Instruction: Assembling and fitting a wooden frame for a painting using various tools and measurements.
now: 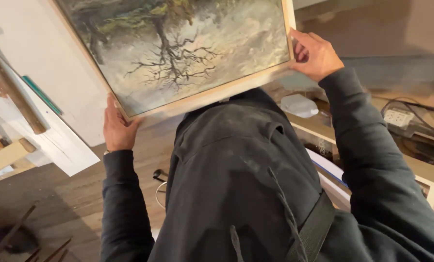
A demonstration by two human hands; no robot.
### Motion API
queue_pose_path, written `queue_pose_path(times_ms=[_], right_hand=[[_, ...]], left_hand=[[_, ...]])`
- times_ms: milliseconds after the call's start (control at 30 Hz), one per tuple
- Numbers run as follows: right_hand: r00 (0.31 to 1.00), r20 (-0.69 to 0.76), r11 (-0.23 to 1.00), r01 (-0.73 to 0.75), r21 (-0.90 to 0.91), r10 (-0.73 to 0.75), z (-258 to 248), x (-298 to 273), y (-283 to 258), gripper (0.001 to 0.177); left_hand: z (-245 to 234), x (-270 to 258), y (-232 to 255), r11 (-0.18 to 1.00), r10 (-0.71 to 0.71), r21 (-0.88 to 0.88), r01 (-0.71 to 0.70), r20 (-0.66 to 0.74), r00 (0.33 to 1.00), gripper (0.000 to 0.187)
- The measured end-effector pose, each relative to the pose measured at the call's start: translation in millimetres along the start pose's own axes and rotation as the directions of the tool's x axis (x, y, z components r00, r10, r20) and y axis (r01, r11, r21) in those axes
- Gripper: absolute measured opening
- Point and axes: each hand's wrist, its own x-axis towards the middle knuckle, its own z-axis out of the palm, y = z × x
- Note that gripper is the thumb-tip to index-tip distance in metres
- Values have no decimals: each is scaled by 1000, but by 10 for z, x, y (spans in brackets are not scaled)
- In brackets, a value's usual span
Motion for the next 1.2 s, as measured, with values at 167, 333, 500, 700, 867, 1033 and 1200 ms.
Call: queue_pose_path(times_ms=[167,333,500,700,867,1033,1200], right_hand=[[998,15,998,62,20,-62,-78,34,-22,85],[998,34,996,53,70,-56,-68,55,140,87],[996,37,991,80,108,-85,-85,57,124,87],[998,-60,1000,15,-18,-16,14,-19,23,75],[991,-128,998,-43,-41,38,94,-45,-24,68],[987,-156,999,-32,-44,25,141,-56,-28,68],[986,-164,997,-31,-65,20,186,-46,2,71]], left_hand=[[-5,54,150,980,11,201,-12,5,1000,105],[46,39,140,981,-17,193,18,-8,1000,107],[105,45,124,981,-99,165,104,-36,994,108],[113,52,141,981,-157,110,159,-26,987,111],[117,39,96,986,-137,93,140,-40,990,110],[85,54,113,973,-186,132,187,-25,982,112],[51,53,125,979,-187,76,188,-23,982,113]])
